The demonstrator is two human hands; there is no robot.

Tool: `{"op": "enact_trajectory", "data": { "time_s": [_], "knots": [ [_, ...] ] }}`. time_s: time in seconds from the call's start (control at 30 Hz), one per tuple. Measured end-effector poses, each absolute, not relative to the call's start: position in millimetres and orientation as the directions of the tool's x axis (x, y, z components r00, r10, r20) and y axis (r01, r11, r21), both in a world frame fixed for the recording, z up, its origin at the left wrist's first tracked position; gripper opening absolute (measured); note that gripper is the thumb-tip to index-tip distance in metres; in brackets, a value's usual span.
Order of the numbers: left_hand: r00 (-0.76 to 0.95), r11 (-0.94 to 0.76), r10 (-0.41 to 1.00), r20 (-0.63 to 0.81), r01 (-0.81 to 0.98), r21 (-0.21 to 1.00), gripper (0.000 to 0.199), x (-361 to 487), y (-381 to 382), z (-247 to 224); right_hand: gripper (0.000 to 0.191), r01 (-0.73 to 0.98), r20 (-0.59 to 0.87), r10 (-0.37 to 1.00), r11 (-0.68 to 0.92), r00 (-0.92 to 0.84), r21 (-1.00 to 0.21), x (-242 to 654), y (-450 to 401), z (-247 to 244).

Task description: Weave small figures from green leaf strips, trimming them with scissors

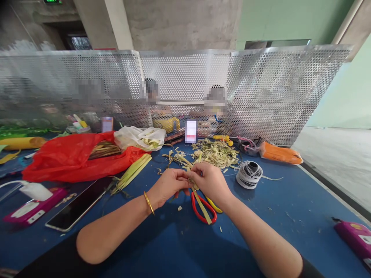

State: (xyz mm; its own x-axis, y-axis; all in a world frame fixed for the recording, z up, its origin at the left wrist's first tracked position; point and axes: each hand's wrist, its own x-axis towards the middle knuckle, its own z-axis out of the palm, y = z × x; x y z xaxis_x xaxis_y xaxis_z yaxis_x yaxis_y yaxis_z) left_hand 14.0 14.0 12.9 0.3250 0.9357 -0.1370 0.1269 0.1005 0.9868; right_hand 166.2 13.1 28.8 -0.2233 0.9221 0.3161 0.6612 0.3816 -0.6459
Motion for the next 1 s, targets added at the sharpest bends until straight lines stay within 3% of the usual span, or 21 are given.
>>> {"op": "enact_trajectory", "data": {
  "time_s": [0.2, 0.4, 0.6, 0.8, 0.9, 0.93, 1.0],
  "knots": [
    [0.475, 0.056, 0.868, -0.146, 0.199, 0.978, 0.013, 11.9, 11.7, 13.3, 0.016, 0.667, 0.322, 0.936, 0.330, -0.142, -0.668, 168.0, 14.7, 26.9],
    [0.645, 0.041, 0.744, -0.172, 0.214, 0.976, 0.013, 8.4, 10.7, 9.4, 0.019, 0.698, 0.485, 0.872, 0.303, 0.072, -0.649, 171.5, 15.2, 29.7],
    [0.685, 0.088, 0.708, -0.175, 0.160, 0.983, 0.019, 6.8, 8.7, 14.3, 0.021, 0.626, 0.449, 0.882, 0.271, 0.143, -0.731, 173.5, 19.6, 27.3],
    [0.561, 0.095, 0.815, -0.144, 0.115, 0.989, 0.026, 12.5, 4.3, 18.3, 0.020, 0.566, 0.486, 0.862, 0.332, 0.142, -0.755, 175.9, 25.3, 19.2],
    [0.410, 0.116, 0.905, -0.116, 0.024, 0.993, 0.019, 13.2, 7.4, 20.6, 0.032, 0.557, 0.596, 0.735, 0.363, 0.321, -0.747, 182.9, 31.8, 19.9],
    [0.354, 0.121, 0.929, -0.111, -0.007, 0.993, 0.017, 12.7, 9.1, 21.2, 0.039, 0.511, 0.579, 0.713, 0.353, 0.396, -0.784, 184.5, 33.6, 20.9],
    [0.273, 0.116, 0.957, -0.101, -0.040, 0.992, 0.016, 11.3, 12.3, 21.3, 0.042, 0.300, 0.388, 0.817, 0.277, 0.427, -0.913, 184.5, 35.0, 22.7]
  ]
}}
